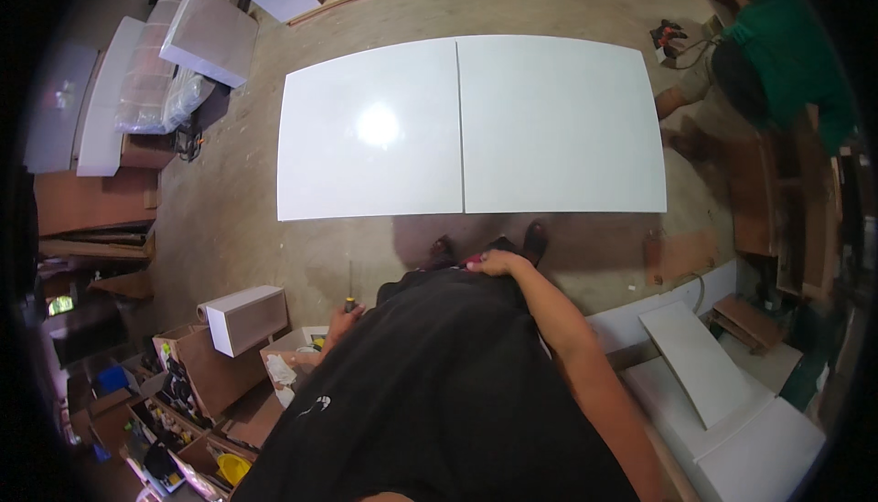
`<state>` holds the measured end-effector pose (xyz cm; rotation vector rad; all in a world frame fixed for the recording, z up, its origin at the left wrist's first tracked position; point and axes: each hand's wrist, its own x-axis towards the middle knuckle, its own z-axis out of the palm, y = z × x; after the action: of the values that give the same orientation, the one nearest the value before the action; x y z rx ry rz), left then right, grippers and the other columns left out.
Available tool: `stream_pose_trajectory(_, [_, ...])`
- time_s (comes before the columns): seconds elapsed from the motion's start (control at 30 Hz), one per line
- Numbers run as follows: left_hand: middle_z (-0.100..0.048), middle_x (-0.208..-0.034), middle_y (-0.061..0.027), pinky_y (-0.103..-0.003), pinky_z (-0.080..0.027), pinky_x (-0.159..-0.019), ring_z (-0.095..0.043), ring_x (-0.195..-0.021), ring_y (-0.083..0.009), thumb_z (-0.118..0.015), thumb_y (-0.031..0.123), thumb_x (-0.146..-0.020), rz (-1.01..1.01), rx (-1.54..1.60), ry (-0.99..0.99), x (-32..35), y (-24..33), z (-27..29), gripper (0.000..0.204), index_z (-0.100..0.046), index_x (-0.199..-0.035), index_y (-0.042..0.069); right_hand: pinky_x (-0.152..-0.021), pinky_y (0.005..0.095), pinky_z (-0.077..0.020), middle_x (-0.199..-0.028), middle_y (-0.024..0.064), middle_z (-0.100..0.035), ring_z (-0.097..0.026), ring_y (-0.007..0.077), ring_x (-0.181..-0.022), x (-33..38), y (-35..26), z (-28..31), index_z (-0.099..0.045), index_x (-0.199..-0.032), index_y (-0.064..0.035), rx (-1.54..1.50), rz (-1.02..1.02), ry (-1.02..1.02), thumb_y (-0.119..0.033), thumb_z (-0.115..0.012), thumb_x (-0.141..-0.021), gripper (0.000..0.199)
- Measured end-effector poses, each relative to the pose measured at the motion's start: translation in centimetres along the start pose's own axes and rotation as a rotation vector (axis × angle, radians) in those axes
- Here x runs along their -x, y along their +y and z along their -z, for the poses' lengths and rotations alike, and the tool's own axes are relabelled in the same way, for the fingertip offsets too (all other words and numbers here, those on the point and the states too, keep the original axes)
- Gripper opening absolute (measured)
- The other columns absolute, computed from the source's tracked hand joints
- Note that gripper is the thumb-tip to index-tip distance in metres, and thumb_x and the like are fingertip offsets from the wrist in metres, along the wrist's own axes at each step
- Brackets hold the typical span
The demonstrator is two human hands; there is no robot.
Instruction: The person assembles a white cabinet by attaching doors with a screwdriver, repeatedly opening and closing them to check alignment. They then wipe the cabinet surface with a cloth and apply a substance from a can.
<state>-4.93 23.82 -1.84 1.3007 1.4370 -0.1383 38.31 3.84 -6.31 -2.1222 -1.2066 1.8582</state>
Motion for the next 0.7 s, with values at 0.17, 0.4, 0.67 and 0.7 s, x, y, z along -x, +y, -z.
stream_pose_trajectory(0.17, [-0.059, -0.064, -0.0023, -0.029, -0.045, -0.051, -0.055, -0.053, -0.0122, -0.075, 0.026, -0.082, 0.079, 0.005, 0.076, 0.0, -1.0, 7.3, 0.026, -0.063, -0.078, 0.004, -0.086, 0.0399, -0.0515, -0.118, 0.0208, -0.064, -0.064, 0.0292, -0.103, -4.1, -3.7, -2.6, -0.059, -0.125, 0.0014, -0.453, 0.048, 0.202, -0.048, -0.056, -0.091, 0.06])
stream_pose_trajectory(0.4, [-0.061, -0.067, -0.0038, -0.029, -0.045, -0.054, -0.057, -0.058, -0.0123, -0.074, 0.026, -0.082, 0.053, -0.146, 0.002, -2.8, -4.4, 12.7, 0.026, -0.065, -0.08, 0.001, -0.073, 0.0302, -0.052, -0.106, 0.0155, -0.067, -0.064, 0.0203, -0.093, -6.2, -5.8, -6.6, -0.059, -0.124, 0.0006, -0.655, 0.039, 0.423, -0.022, -0.063, -0.087, 0.044])
stream_pose_trajectory(0.67, [-0.064, -0.071, -0.0027, -0.03, -0.046, -0.06, -0.058, -0.065, -0.012, -0.073, 0.03, -0.082, -0.102, -0.377, -0.121, -5.3, 1.0, 10.6, 0.031, -0.069, -0.085, -0.001, -0.087, 0.0382, -0.0478, -0.119, 0.0121, -0.062, -0.062, 0.0231, -0.1, -3.7, -4.2, -6.6, -0.051, -0.129, -0.0059, -1.567, -0.126, 0.516, -0.02, -0.057, -0.09, 0.042])
stream_pose_trajectory(0.7, [-0.064, -0.07, -0.0026, -0.03, -0.046, -0.06, -0.058, -0.065, -0.0117, -0.073, 0.03, -0.082, -0.135, -0.368, -0.15, -6.1, 1.0, 10.6, 0.031, -0.069, -0.086, 0.0, -0.09, 0.0397, -0.0465, -0.12, 0.0127, -0.062, -0.061, 0.0241, -0.103, -3.7, -4.1, -6.6, -0.051, -0.129, -0.006, -1.634, -0.069, 0.606, -0.022, -0.057, -0.09, 0.042])
